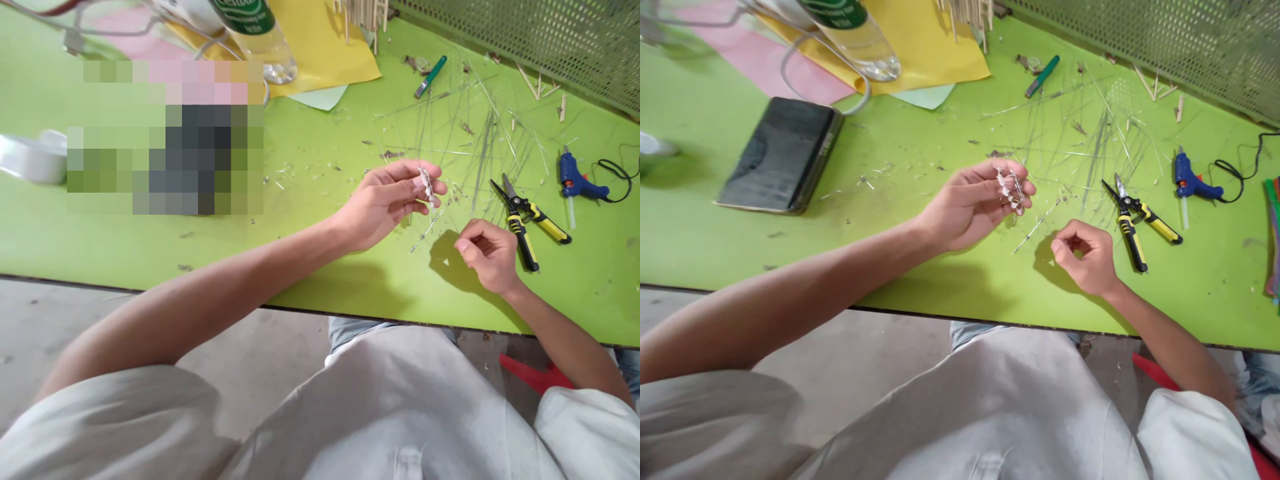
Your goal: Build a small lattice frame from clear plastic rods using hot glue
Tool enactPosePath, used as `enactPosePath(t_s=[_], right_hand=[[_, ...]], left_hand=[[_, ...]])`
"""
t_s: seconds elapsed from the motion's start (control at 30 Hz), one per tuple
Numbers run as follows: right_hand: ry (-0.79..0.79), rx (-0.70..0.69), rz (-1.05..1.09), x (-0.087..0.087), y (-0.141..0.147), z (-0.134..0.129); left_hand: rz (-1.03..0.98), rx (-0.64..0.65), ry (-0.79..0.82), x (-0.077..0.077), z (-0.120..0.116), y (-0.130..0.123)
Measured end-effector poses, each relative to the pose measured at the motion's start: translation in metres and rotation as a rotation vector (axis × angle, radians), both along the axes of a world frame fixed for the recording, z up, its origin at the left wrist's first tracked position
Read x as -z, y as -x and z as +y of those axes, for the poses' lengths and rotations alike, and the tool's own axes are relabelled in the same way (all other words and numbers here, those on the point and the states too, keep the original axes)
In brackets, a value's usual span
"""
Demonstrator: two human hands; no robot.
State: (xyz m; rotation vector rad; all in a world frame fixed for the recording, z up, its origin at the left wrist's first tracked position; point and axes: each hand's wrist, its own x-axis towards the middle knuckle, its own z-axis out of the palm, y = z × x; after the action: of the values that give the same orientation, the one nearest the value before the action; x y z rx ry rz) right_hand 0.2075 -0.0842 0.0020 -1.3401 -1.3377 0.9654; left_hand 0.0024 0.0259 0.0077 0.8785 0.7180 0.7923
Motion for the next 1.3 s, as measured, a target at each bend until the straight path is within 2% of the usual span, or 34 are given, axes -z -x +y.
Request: enactPosePath(t_s=[0.17,0.27,0.53,0.73,0.8,1.07,1.2,1.3], right_hand=[[-0.152,-0.001,-0.034,0.000,0.000,-0.004],[-0.233,-0.036,-0.047,0.000,0.001,-0.005],[-0.277,-0.014,-0.096,0.002,0.003,-0.006],[-0.337,0.122,-0.161,0.005,0.003,-0.010],[-0.346,0.119,-0.166,0.005,0.003,-0.010],[-0.157,0.075,-0.171,-0.003,0.007,-0.008],[-0.155,0.066,-0.151,-0.003,0.006,-0.008],[-0.180,0.050,-0.142,-0.001,0.005,-0.007]], left_hand=[[-0.058,0.163,-0.021,-0.001,0.000,0.003],[-0.092,0.200,-0.034,-0.004,-0.002,0.004],[0.002,0.145,0.007,-0.008,-0.003,0.002],[0.024,-0.010,-0.044,-0.001,-0.003,-0.002],[0.031,-0.039,-0.067,0.000,-0.003,-0.004],[0.087,-0.088,-0.135,0.000,-0.007,-0.004],[0.041,-0.082,-0.166,0.000,-0.008,-0.005],[-0.022,-0.071,-0.220,0.007,-0.005,-0.006]])
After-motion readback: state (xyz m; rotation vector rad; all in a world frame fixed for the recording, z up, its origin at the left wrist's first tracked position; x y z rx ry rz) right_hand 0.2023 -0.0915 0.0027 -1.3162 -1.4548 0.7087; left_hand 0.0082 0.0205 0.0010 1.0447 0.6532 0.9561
